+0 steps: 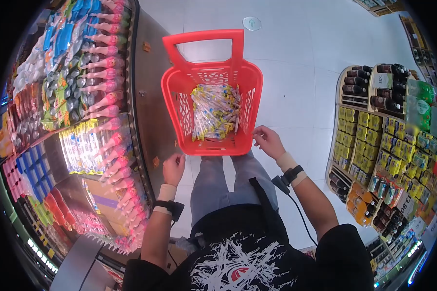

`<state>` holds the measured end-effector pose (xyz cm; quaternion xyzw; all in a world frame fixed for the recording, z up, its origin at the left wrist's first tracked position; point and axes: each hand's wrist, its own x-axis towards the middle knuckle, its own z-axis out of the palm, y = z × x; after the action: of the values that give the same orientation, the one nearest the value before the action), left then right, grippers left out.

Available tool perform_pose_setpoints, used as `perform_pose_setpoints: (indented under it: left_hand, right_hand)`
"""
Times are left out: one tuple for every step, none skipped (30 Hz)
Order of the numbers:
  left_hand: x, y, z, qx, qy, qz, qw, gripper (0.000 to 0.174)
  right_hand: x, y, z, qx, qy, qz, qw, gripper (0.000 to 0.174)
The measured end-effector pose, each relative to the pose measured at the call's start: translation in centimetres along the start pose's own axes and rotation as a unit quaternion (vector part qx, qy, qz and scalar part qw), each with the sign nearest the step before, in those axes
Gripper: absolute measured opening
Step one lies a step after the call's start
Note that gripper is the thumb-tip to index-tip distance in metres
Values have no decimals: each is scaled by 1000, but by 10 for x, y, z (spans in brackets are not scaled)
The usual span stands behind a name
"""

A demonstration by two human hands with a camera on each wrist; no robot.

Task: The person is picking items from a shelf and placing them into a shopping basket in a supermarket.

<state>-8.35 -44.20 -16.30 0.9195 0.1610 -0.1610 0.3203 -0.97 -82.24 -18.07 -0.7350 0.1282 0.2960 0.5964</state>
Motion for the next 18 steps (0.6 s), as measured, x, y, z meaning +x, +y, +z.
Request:
perform_pose_setpoints:
  left_hand:
    - [4,-4,6,3,-14,-12,1000,22]
    - [9,-7,11,7,-17,-16,1000,22]
    - [17,-9,16,10,-19,-18,1000,23]
    - [20,-10,22,13,-23,-24,999,23]
    - [26,-13,28,13,-30,-26,999,23]
    - [33,-15,33,14,-39,-28,999,23]
    - [35,-19,39,16,-49,-34,998,23]
    - [40,-24,47,8,-42,-28,999,23]
    - [46,-28,55,2,-37,-19,999,22]
    - [51,-33,63,-6,-31,-11,999,21]
    - [63,-42,79,-17,-27,-8,999,21]
    - [63,-46,87,-25,-26,-9,999,21]
    - [67,-47,94,-35,-21,-6,999,21]
    - [71,-50,102,-44,-25,-10,999,20]
    - [73,-54,109,-52,-30,-15,998,20]
    - [78,-58,117,-61,-33,-19,997,20]
    - [82,-64,124,-59,-42,-21,997,20]
    - [86,-70,132,-57,-52,-24,997,20]
  right_hand:
    - [4,5,5,4,3,5,1000,16]
    - [9,11,10,6,10,13,1000,16]
    - [15,18,14,7,18,19,1000,16]
    - [18,25,19,9,24,28,999,16]
    - [26,34,23,-2,37,12,999,16]
    - [31,40,29,-11,50,-2,999,16]
    - [33,48,35,-21,60,-13,998,16]
    - [39,55,40,-22,61,7,998,17]
    - [43,59,44,-22,65,29,997,19]
    - [48,64,49,-23,68,49,996,20]
    - [62,77,57,-21,83,47,995,22]
    - [64,88,67,-18,96,49,994,24]
    - [70,96,73,-16,109,45,993,26]
    - [76,106,79,-8,108,49,993,28]
    - [81,113,84,0,107,53,993,30]
    - [89,119,89,8,105,56,993,31]
    - [95,126,94,4,109,48,993,32]
    - [101,134,100,1,112,41,993,33]
